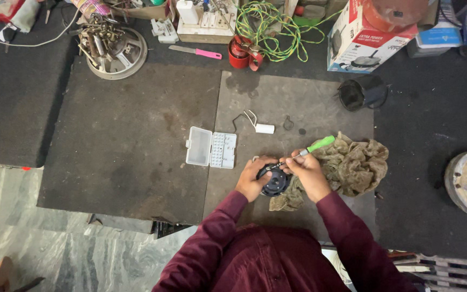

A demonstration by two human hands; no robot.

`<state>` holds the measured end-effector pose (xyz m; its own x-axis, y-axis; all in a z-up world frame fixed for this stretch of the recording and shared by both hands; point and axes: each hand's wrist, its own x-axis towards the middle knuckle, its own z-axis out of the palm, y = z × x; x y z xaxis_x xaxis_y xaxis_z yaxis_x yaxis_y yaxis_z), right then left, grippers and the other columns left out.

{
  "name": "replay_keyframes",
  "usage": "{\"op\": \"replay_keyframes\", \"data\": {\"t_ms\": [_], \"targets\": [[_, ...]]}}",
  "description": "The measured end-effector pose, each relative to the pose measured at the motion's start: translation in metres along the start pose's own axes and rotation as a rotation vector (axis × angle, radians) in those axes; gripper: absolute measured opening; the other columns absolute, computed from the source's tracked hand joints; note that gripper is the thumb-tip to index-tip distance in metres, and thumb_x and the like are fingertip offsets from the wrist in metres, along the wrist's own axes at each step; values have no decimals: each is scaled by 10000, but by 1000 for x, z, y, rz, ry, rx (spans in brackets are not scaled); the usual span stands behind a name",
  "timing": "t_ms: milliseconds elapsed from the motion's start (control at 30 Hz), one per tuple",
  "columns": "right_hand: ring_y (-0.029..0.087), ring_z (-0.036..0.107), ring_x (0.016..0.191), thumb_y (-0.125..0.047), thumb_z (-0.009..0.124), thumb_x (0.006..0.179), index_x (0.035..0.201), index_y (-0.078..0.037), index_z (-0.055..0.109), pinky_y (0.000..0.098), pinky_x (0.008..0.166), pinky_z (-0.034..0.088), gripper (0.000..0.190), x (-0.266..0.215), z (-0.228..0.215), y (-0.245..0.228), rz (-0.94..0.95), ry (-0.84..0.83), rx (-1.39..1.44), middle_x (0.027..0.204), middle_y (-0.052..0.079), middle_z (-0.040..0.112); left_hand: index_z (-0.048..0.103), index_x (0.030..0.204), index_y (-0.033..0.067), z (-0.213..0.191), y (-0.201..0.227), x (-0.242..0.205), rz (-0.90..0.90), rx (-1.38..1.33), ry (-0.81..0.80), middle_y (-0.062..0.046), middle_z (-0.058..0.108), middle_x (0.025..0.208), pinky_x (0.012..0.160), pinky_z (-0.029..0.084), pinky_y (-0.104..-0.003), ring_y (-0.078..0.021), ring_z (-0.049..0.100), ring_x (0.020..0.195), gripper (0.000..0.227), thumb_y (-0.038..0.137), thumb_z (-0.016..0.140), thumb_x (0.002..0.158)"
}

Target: The person cleans a small black cylindrical component with a cloth, then uses a screwdriver to tighten screws on its base. They connect a white electrical connector to the component and reattach the top cover.

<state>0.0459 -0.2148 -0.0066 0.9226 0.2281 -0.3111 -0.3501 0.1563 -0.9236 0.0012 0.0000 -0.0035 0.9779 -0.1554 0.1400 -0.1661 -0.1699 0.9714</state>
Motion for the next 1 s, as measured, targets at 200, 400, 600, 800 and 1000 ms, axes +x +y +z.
{"op": "replay_keyframes", "data": {"t_ms": [200,400,600,800,1000], "targets": [[183,691,888,-111,602,987,1153,-82,513,321,804,564,191,-11,3,2,-9,157,177,1039,95,703,664,1291,103,-1,2,0,-11,20,-6,-114,655,1332,1090,418,-402,-322,558,1218,414,26,661,884],[78,525,816,-212,626,1085,1310,-37,696,229,704,420,294,-12,3,0,-71,346,-173,951,5,598,667,1284,104,-4,7,1,13,22,-6,-110,664,1334,1094,413,-402,-325,562,1227,411,22,655,881],[60,573,770,-182,574,1001,1338,-120,649,216,644,465,351,-12,6,-8,101,309,-312,933,-25,675,658,1284,104,-3,9,2,35,60,-1,-112,664,1328,1091,405,-408,-330,564,1228,404,36,653,885],[91,623,778,-157,578,1046,1281,-33,659,227,641,458,278,-13,-2,7,-2,319,-210,1029,33,743,658,1291,110,-1,7,3,39,85,7,-107,663,1319,1078,404,-399,-323,573,1223,385,70,652,909],[258,757,910,-203,640,943,1475,-98,469,370,817,582,568,-17,-11,17,147,211,-885,1120,112,745,664,1290,105,0,-4,7,42,79,53,-120,690,1284,1066,405,-414,-332,596,1204,341,134,619,953]]}}
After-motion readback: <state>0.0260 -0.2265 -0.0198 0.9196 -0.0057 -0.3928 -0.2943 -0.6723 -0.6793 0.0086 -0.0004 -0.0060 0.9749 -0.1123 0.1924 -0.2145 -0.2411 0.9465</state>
